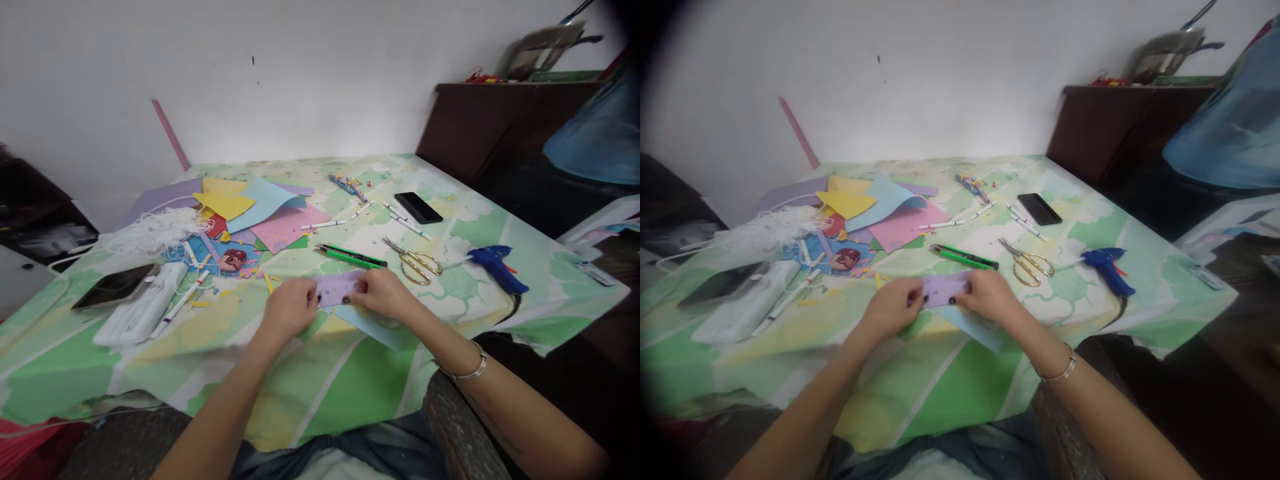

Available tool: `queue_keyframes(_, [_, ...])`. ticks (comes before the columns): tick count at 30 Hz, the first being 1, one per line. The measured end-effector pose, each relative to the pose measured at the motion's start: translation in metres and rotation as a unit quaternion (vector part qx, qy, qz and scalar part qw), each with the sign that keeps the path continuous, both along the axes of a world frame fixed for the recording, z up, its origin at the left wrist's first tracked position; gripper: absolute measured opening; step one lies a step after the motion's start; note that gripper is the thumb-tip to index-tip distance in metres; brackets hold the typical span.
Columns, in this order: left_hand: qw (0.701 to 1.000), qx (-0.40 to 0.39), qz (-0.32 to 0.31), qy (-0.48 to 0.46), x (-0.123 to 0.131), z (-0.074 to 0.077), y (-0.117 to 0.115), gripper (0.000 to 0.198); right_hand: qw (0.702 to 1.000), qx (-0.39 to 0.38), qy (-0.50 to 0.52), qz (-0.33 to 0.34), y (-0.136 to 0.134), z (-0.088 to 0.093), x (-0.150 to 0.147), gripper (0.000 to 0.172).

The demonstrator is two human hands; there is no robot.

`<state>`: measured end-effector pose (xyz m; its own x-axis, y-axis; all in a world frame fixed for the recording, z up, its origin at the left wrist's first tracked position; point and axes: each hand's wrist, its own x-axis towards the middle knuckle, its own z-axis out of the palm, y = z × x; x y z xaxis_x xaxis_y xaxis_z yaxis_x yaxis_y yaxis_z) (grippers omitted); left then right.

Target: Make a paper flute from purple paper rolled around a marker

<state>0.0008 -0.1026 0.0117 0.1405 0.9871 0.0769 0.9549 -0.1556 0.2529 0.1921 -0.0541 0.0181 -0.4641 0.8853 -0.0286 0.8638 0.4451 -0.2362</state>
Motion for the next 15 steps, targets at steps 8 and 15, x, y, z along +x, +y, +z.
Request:
queue_keyframes(8, [0.997, 0.057, -0.02, -0.05, -0.011, -0.016, -0.008, 0.016, 0.987, 0.002, 0.138, 0.086, -0.004, -0.006, 0.03, 0.008])
queue_keyframes(15, [0.999, 0.045, 0.016, -0.02, -0.017, -0.016, -0.011, 0.019, 1.0, 0.025, 0.016, 0.009, -0.005, -0.005, 0.02, 0.013])
